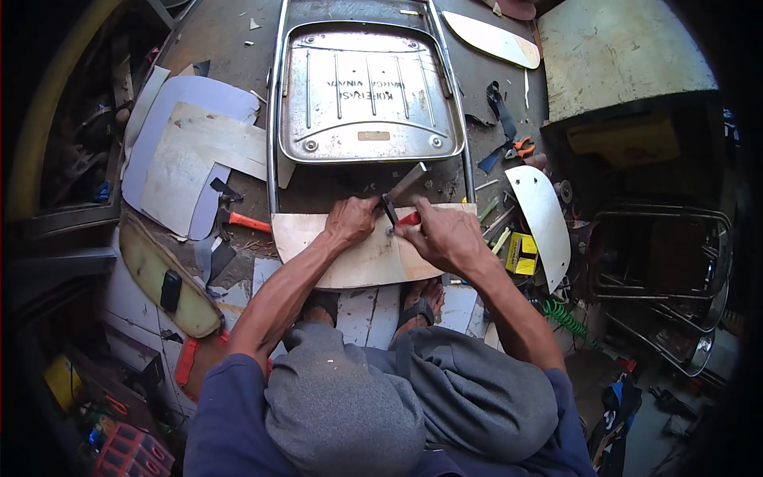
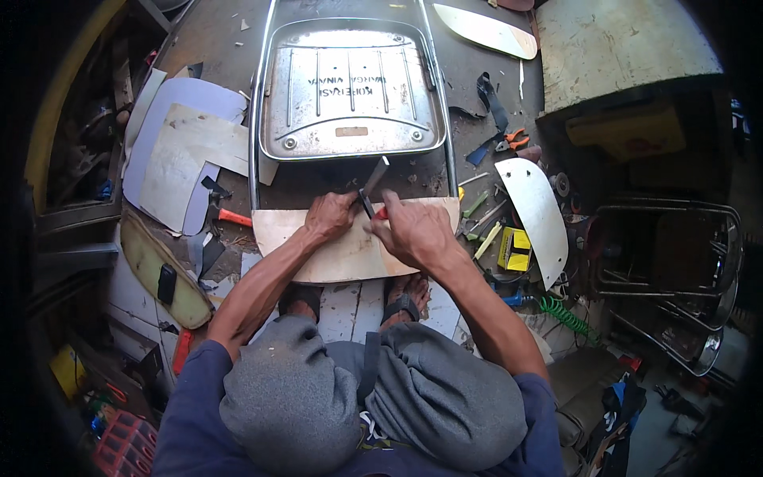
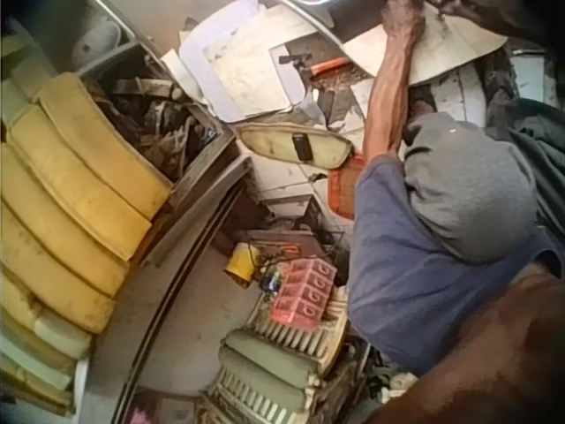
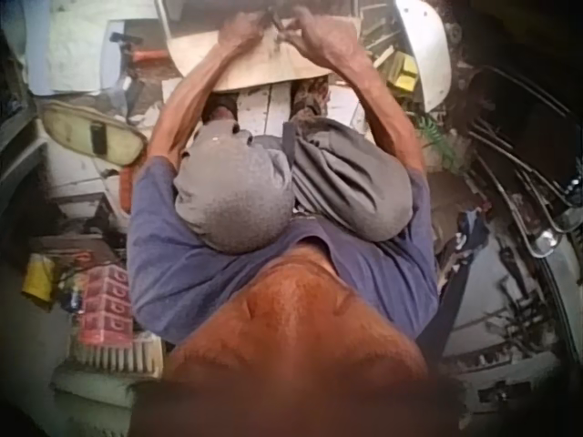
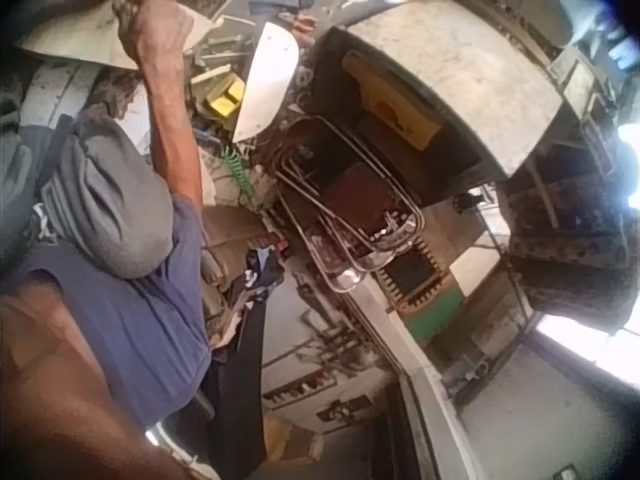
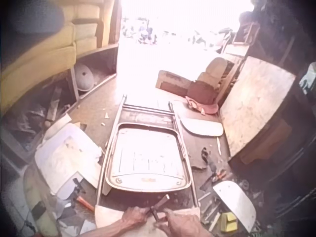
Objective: The person marks and removes a wooden piece from a metal chair frame, then positions a new wooden base onto the frame and secures it with a clamp.
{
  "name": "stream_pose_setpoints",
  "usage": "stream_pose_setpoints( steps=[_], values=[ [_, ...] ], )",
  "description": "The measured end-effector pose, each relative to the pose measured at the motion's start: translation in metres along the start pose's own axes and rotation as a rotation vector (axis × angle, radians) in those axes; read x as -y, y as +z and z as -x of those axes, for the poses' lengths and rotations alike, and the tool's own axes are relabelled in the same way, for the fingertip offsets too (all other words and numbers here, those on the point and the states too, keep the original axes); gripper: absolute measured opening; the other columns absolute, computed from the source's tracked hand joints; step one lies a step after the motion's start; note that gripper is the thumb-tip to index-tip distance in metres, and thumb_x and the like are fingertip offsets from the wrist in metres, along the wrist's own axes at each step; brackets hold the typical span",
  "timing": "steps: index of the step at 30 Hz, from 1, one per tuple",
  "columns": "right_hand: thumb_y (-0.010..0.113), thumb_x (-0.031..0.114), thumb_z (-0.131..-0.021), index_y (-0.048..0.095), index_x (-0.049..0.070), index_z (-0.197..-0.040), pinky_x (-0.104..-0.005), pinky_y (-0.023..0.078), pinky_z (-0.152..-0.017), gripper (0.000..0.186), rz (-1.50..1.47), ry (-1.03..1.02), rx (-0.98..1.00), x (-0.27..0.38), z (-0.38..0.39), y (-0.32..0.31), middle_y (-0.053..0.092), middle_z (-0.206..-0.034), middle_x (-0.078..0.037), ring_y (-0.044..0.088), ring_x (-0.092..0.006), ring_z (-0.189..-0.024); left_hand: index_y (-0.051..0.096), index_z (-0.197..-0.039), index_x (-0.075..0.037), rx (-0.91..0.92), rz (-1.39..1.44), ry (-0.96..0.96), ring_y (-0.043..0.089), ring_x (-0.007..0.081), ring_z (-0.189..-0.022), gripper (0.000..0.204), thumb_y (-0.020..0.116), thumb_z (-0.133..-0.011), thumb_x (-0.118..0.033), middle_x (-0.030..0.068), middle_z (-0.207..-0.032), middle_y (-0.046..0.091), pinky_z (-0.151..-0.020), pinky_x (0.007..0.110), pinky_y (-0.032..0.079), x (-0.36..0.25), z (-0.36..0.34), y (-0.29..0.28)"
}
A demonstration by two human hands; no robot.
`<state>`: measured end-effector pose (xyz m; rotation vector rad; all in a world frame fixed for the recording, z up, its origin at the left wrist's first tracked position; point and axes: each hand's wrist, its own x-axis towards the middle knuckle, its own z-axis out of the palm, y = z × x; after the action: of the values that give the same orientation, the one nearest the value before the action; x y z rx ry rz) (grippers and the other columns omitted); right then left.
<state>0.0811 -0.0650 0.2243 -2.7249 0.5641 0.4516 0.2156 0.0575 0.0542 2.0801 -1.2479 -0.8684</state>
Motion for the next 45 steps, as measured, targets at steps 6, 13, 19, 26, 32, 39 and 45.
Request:
stream_pose_setpoints(
  steps=[6,13,19,26,32,39,45],
  values=[
    [0.058,0.024,-0.096,0.053,0.006,-0.104,-0.0491,0.047,-0.057,0.021,0.155,-0.055,-0.042,-0.002,0.003,0.004,0.065,-0.068,-0.017,0.065,-0.0396,-0.064,0.068,-0.104,-0.01,0.006,0.012,0.006,0.067,0.0465,-0.079,0.024,0.057,-0.096,-0.03,0.0272,-0.085,0.068,-0.07,0.056,0.053,-0.005,0.003,0.0],
    [0.06,0.04,-0.096,0.062,0.006,-0.084,-0.0479,0.049,-0.058,0.036,0.096,-0.019,-0.021,0.01,-0.005,-0.004,0.067,-0.066,-0.016,0.068,-0.0363,-0.064,0.069,-0.106,-0.01,0.014,-0.02,-0.021,0.067,0.046,-0.079,0.025,0.056,-0.096,-0.03,0.0272,-0.084,0.068,-0.07,0.055,0.054,0.001,0.004,0.003],
    [0.058,0.037,-0.096,0.062,0.006,-0.084,-0.0511,0.049,-0.058,0.034,0.148,0.009,0.026,0.015,-0.008,-0.009,0.067,-0.065,-0.017,0.068,-0.0381,-0.063,0.068,-0.106,-0.01,0.013,-0.014,-0.019,0.068,0.0466,-0.08,0.024,0.055,-0.096,-0.028,0.0271,-0.084,0.068,-0.07,0.055,0.054,0.007,0.0,0.005],
    [0.055,0.034,-0.098,0.062,0.005,-0.09,-0.0508,0.049,-0.057,0.031,0.195,0.035,0.054,0.021,-0.007,-0.014,0.069,-0.069,-0.018,0.069,-0.0375,-0.064,0.068,-0.108,-0.011,0.015,-0.019,-0.017,0.068,0.0463,-0.081,0.025,0.055,-0.096,-0.028,0.0266,-0.087,0.069,-0.071,0.054,0.055,0.004,0.001,0.006],
    [0.058,0.032,-0.097,0.06,0.004,-0.093,-0.0484,0.05,-0.06,0.028,0.135,-0.105,-0.054,0.006,-0.006,0.001,0.069,-0.072,-0.018,0.069,-0.0362,-0.068,0.068,-0.111,-0.011,0.059,-0.041,-0.037,0.068,0.0464,-0.081,0.027,0.055,-0.097,-0.03,0.0266,-0.088,0.069,-0.072,0.055,0.054,-0.002,-0.001,-0.003],
    [0.058,0.014,-0.092,0.06,0.005,-0.089,-0.0446,0.052,-0.066,0.01,0.092,-0.008,0.046,0.013,-0.009,-0.003,0.068,-0.09,-0.016,0.067,-0.0357,-0.082,0.067,-0.109,-0.011,-0.011,-0.023,-0.002,0.068,0.0467,-0.08,0.026,0.055,-0.097,-0.031,0.0268,-0.086,0.069,-0.07,0.055,0.054,-0.001,0.004,0.0],
    [0.061,0.012,-0.089,0.059,0.003,-0.098,-0.0436,0.054,-0.079,0.013,-0.021,-0.348,-0.197,0.002,0.003,0.004,0.065,-0.107,-0.018,0.062,-0.037,-0.094,0.067,-0.108,-0.01,0.018,-0.022,-0.021,0.068,0.0473,-0.078,0.025,0.054,-0.097,-0.028,0.0279,-0.085,0.068,-0.068,0.056,0.054,-0.002,0.001,-0.001]
  ],
)
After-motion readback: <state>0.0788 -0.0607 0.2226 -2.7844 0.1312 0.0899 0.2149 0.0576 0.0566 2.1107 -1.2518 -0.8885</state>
